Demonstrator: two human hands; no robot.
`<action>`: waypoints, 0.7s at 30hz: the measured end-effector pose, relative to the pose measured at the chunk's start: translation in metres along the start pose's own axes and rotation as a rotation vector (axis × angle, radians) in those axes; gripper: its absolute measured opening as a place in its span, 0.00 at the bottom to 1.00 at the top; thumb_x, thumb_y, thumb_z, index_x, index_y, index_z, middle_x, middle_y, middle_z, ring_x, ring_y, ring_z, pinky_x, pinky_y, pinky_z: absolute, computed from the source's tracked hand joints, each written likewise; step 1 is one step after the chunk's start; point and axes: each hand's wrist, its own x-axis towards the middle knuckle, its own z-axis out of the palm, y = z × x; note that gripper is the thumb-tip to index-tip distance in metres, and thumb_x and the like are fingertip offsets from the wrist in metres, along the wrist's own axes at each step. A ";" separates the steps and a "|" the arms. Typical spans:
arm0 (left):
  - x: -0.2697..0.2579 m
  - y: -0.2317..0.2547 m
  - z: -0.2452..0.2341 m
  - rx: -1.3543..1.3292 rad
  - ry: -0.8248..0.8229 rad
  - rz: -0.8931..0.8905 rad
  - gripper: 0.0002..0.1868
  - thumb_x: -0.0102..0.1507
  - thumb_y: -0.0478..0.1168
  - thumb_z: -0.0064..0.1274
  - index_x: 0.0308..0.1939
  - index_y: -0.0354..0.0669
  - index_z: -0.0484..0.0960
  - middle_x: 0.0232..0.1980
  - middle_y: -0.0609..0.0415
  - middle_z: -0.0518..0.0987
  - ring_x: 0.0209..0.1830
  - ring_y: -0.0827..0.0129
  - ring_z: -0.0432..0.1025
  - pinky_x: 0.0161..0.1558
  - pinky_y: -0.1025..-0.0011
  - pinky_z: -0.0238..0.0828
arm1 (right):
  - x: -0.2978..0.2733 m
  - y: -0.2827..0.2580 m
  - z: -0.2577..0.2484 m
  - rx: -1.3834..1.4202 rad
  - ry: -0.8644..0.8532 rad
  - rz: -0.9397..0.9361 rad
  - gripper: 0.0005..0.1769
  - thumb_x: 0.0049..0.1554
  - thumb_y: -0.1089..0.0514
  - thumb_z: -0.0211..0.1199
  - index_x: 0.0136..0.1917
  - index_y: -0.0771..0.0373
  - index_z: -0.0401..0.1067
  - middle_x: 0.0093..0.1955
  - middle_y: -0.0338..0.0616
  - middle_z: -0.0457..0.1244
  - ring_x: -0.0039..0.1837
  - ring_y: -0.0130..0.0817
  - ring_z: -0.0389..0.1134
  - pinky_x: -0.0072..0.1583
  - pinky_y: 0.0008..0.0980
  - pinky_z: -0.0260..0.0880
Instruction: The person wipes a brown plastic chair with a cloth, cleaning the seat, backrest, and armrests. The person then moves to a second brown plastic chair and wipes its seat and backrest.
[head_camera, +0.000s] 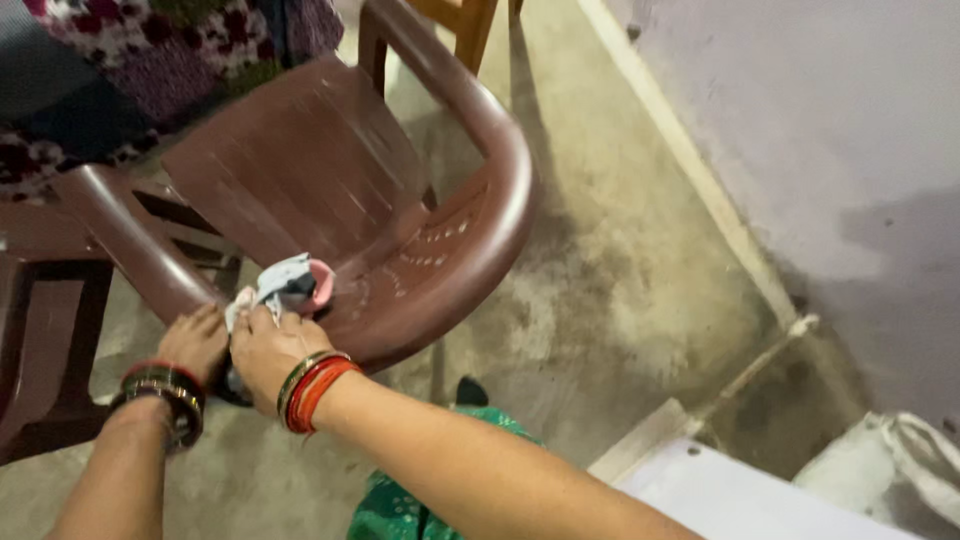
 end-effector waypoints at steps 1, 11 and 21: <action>-0.002 0.004 0.005 -0.060 0.087 0.013 0.28 0.60 0.43 0.45 0.66 0.56 0.73 0.75 0.54 0.67 0.79 0.60 0.55 0.76 0.59 0.51 | -0.006 0.004 -0.004 -0.017 -0.012 -0.010 0.45 0.46 0.54 0.69 0.72 0.74 0.59 0.64 0.60 0.60 0.60 0.56 0.68 0.59 0.46 0.71; -0.024 0.139 -0.063 -0.162 0.346 -0.343 0.21 0.69 0.38 0.38 0.64 0.43 0.75 0.73 0.50 0.74 0.75 0.63 0.67 0.79 0.54 0.56 | -0.068 0.096 -0.063 -0.096 -0.042 -0.318 0.37 0.50 0.53 0.67 0.70 0.67 0.64 0.66 0.53 0.62 0.61 0.54 0.69 0.61 0.46 0.72; 0.019 0.283 -0.225 -0.203 0.478 -0.531 0.24 0.72 0.44 0.32 0.68 0.48 0.75 0.65 0.53 0.78 0.69 0.63 0.68 0.78 0.45 0.48 | -0.084 0.250 -0.158 -0.183 0.121 -0.085 0.30 0.51 0.40 0.60 0.59 0.63 0.73 0.63 0.54 0.65 0.68 0.54 0.63 0.73 0.53 0.55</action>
